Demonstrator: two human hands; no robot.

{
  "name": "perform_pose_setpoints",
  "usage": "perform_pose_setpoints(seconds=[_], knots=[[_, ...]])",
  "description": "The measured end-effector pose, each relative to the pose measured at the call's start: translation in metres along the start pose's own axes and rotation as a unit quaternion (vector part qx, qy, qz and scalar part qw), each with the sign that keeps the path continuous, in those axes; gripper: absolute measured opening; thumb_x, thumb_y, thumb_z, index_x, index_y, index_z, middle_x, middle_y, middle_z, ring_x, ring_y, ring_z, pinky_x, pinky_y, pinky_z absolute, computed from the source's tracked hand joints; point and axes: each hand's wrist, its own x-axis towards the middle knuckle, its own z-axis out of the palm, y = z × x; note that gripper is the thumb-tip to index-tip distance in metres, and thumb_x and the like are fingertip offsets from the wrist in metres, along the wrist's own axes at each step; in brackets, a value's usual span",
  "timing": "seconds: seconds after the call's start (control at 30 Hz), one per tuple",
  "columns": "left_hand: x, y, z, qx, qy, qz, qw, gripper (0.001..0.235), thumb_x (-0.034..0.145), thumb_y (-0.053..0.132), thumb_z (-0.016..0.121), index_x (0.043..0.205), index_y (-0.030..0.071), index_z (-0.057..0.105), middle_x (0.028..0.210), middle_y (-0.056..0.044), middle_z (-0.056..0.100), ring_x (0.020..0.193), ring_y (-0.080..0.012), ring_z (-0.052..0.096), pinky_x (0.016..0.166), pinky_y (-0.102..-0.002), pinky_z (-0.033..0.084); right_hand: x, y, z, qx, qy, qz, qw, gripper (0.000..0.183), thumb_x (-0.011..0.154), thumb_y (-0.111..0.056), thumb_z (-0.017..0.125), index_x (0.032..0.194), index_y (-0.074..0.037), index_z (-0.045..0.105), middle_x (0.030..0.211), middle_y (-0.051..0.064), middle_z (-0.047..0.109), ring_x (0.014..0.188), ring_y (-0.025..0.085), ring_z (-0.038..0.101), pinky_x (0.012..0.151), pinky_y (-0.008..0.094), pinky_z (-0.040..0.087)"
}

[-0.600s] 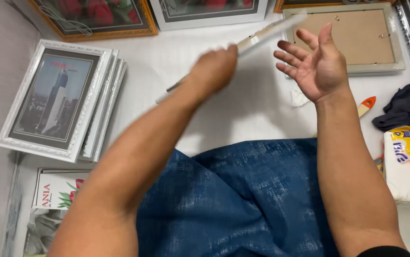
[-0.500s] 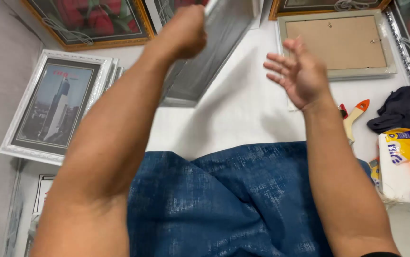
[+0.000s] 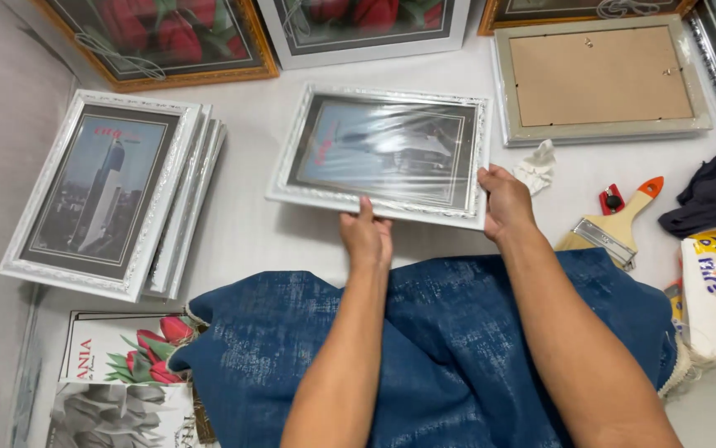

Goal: Framing a picture by cleaning the glass, peeling protective film, and assembling the frame components.

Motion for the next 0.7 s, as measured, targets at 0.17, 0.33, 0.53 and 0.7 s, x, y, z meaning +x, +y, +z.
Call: perform_pose_setpoints(seconds=[0.17, 0.33, 0.53, 0.7], knots=[[0.001, -0.069, -0.04, -0.111, 0.035, -0.06, 0.991, 0.055, 0.109, 0.007, 0.049, 0.158, 0.014, 0.024, 0.16, -0.018, 0.034, 0.143, -0.041, 0.044, 0.117, -0.065, 0.036, 0.04, 0.027, -0.039, -0.083, 0.008, 0.017, 0.996, 0.026, 0.103, -0.018, 0.063, 0.129, -0.014, 0.064, 0.103, 0.01, 0.074, 0.097, 0.022, 0.076, 0.09, 0.04, 0.062], [-0.001, -0.068, -0.066, -0.031, 0.038, -0.157, 0.986, 0.062, 0.108, 0.015, 0.059, 0.158, 0.014, 0.023, 0.159, -0.019, 0.035, 0.143, -0.0439, 0.044, 0.113, -0.069, 0.034, 0.05, 0.052, -0.063, -0.104, 0.023, 0.041, 0.993, 0.027, 0.103, -0.017, 0.061, 0.13, -0.014, 0.064, 0.101, 0.006, 0.073, 0.098, 0.021, 0.074, 0.091, 0.039, 0.061], [0.04, 0.061, -0.044, 0.713, -0.142, -0.032, 0.686, 0.019, 0.092, 0.036, 0.07, 0.1, 0.024, 0.082, 0.088, -0.008, 0.079, 0.096, -0.0323, 0.077, 0.087, -0.047, 0.061, 0.051, 0.05, -0.066, -0.147, 0.032, 0.059, 0.987, 0.028, 0.104, -0.017, 0.058, 0.131, -0.015, 0.062, 0.102, 0.006, 0.072, 0.099, 0.022, 0.073, 0.09, 0.04, 0.061], [0.154, 0.081, -0.113, 0.728, -0.003, 0.079, 0.681, 0.044, 0.099, 0.042, 0.057, 0.118, 0.006, 0.074, 0.112, -0.018, 0.074, 0.112, -0.0403, 0.069, 0.097, -0.053, 0.054, 0.035, 0.041, -0.042, -0.424, 0.125, -0.011, 0.897, 0.031, 0.094, -0.036, 0.075, 0.115, -0.012, 0.074, 0.095, 0.013, 0.072, 0.096, 0.031, 0.07, 0.078, 0.043, 0.056]])
